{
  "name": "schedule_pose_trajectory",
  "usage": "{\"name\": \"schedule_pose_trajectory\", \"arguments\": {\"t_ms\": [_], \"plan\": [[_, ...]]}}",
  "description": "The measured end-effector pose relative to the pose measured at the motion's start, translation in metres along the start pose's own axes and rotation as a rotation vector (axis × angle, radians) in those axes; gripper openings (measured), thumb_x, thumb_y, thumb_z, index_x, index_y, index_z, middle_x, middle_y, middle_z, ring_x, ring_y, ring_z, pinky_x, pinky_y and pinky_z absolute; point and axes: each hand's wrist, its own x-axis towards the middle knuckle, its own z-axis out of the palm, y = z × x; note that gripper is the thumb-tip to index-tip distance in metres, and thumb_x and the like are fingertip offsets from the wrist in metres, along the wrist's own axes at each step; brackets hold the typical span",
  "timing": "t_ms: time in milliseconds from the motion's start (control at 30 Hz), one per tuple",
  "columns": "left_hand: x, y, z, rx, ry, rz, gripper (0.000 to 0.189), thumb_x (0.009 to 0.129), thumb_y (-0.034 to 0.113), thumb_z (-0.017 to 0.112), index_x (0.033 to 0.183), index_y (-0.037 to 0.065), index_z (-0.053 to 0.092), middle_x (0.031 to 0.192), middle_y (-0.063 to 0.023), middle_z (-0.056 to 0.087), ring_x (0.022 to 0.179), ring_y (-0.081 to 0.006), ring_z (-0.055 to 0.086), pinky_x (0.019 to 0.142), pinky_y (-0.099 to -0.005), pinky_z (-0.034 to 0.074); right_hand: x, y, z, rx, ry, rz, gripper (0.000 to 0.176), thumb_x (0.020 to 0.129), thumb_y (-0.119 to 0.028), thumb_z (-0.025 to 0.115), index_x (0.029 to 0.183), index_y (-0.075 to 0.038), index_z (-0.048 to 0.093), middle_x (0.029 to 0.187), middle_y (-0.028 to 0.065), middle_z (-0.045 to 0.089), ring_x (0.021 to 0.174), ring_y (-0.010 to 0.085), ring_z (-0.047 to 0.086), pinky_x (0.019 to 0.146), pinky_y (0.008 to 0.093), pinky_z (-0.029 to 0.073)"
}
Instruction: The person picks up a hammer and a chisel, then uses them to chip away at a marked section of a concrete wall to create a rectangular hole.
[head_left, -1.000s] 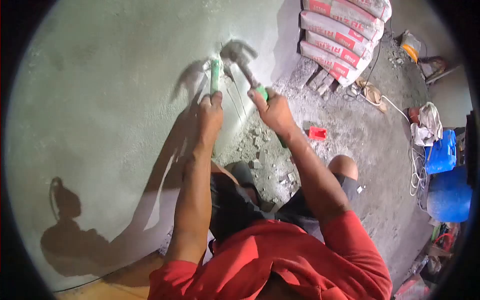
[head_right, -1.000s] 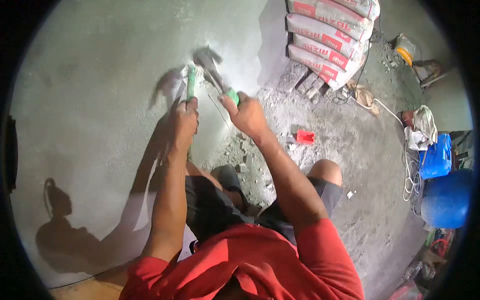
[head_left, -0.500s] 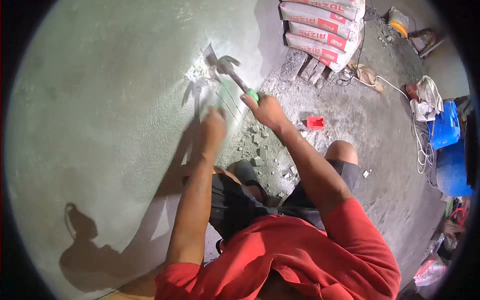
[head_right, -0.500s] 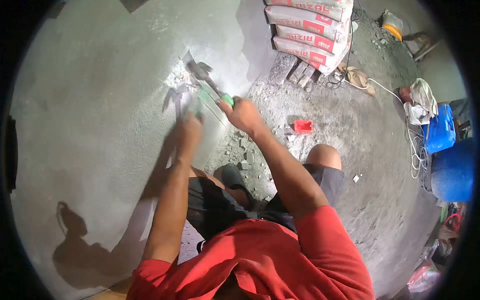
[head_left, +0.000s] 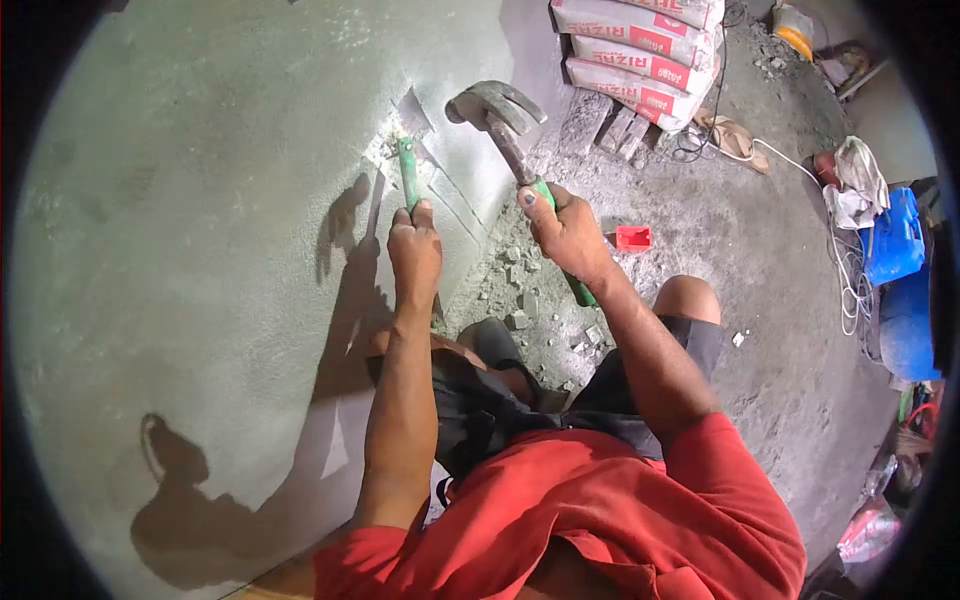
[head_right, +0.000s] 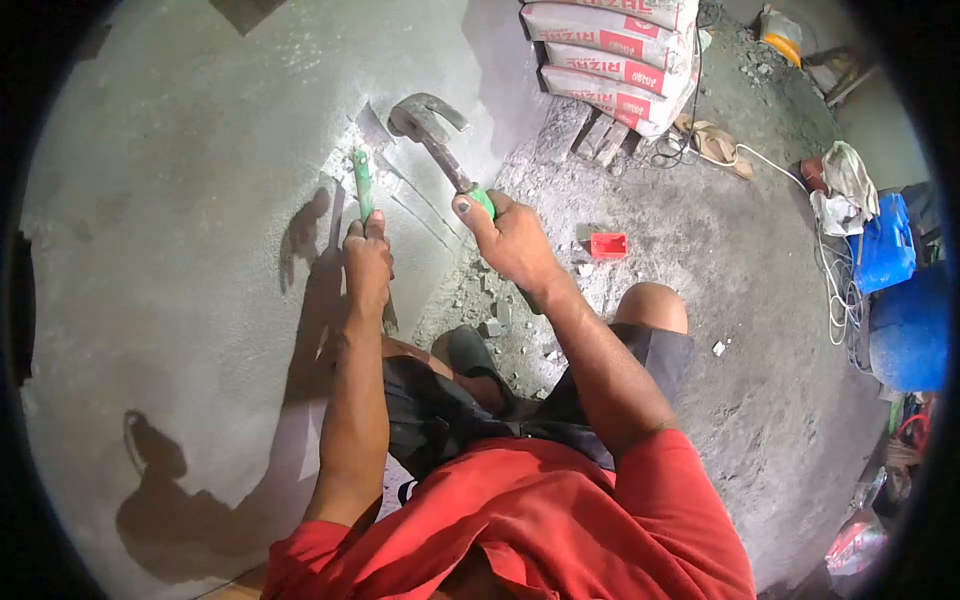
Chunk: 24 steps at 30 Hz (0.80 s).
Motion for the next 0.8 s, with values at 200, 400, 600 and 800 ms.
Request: {"name": "schedule_pose_trajectory", "arguments": {"t_ms": [200,400,600,800], "plan": [[-0.002,-0.006,-0.003,0.063,0.034,-0.052,0.038,0.101,0.032,0.053,0.096,-0.006,0.057,0.080,-0.0273,0.061,0.074,-0.0437,0.059,0.070,-0.0480,0.046,0.003,-0.015,-0.001,0.067,-0.034,-0.054,0.060,0.097,-0.054,0.053,0.090,0.004,0.062,0.062,0.0181,0.056,0.062,0.0214,0.053,0.063,0.0419,0.048],[-0.010,0.002,-0.004,0.056,0.069,0.004,0.039,0.101,0.034,0.052,0.094,-0.004,0.057,0.080,-0.0278,0.061,0.074,-0.0443,0.059,0.071,-0.0505,0.045,-0.009,-0.042,-0.003,0.099,-0.021,-0.134,0.056,0.096,-0.052,0.056,0.086,0.003,0.060,0.061,0.0171,0.054,0.061,0.0197,0.052,0.060,0.0404,0.047],[-0.003,-0.002,-0.001,0.032,0.074,0.022,0.044,0.101,0.036,0.050,0.093,-0.007,0.057,0.078,-0.0259,0.061,0.067,-0.0404,0.059,0.065,-0.0471,0.046,0.022,0.016,0.073,-0.155,0.020,-0.138,0.063,0.093,-0.058,0.056,0.093,0.005,0.063,0.073,0.0283,0.064,0.073,0.0459,0.065,0.068,0.0488,0.050],[-0.005,0.030,-0.024,-0.347,-0.073,-0.286,0.034,0.101,0.035,0.051,0.094,0.002,0.055,0.064,-0.0021,0.049,0.046,-0.0119,0.047,0.041,-0.0295,0.038,0.031,-0.023,0.039,-0.019,0.005,-0.107,0.060,0.096,-0.054,0.056,0.093,0.006,0.063,0.070,0.0290,0.062,0.072,0.0483,0.064,0.067,0.0477,0.051]]}}
